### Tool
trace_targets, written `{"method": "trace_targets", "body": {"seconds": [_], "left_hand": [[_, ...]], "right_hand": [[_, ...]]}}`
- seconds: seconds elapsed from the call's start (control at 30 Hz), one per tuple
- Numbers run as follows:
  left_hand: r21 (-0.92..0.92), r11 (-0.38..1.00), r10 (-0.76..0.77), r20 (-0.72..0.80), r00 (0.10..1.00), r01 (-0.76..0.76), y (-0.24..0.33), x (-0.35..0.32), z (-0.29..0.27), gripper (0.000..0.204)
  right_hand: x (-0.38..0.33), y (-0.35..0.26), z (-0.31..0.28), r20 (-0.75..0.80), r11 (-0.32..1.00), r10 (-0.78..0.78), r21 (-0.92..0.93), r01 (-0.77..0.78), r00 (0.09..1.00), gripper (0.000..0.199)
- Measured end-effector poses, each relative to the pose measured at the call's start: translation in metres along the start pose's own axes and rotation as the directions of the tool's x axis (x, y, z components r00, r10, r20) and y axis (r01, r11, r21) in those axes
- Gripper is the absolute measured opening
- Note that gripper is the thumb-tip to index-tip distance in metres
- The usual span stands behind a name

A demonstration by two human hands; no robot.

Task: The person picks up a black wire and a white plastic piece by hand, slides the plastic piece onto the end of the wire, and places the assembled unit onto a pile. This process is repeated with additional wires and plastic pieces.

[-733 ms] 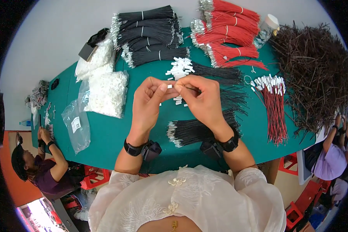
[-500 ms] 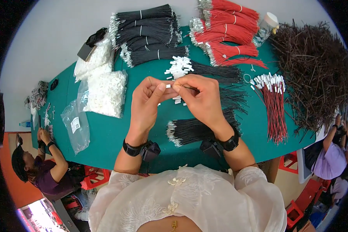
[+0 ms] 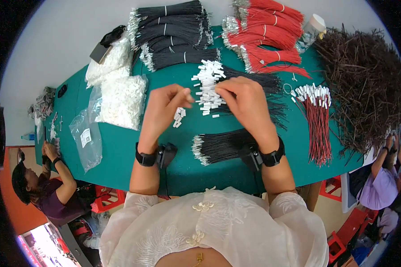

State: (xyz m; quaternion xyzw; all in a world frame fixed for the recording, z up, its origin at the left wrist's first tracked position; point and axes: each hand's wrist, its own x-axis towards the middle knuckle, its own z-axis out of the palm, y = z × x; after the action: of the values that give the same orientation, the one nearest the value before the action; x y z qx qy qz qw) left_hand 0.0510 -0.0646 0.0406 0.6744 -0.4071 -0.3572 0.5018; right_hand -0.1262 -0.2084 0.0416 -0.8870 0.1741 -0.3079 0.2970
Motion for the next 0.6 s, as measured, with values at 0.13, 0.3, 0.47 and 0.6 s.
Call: {"method": "trace_targets", "body": {"seconds": [0.13,0.3,0.47,0.6], "left_hand": [[0.707,0.707,0.042,-0.017,0.999,-0.017,-0.028,0.006,-0.024,0.004],[0.809,0.566,0.118,0.109,0.987,-0.157,-0.056,0.006,-0.013,0.013],[0.854,0.513,0.044,0.082,0.996,-0.093,-0.054,0.008,-0.004,0.021],[0.885,0.454,0.066,0.078,0.995,-0.099,-0.054,0.005,-0.003,0.021]], "right_hand": [[-0.01,0.014,0.005,0.077,0.919,-0.115,-0.369,0.136,0.99,0.018],[-0.039,-0.005,0.025,0.497,0.997,-0.041,-0.03,0.065,0.867,0.019],[-0.048,-0.006,0.038,0.589,0.997,0.023,-0.076,0.026,0.808,0.014],[-0.046,-0.003,0.037,0.548,1.0,0.012,-0.011,-0.007,0.836,0.011]]}}
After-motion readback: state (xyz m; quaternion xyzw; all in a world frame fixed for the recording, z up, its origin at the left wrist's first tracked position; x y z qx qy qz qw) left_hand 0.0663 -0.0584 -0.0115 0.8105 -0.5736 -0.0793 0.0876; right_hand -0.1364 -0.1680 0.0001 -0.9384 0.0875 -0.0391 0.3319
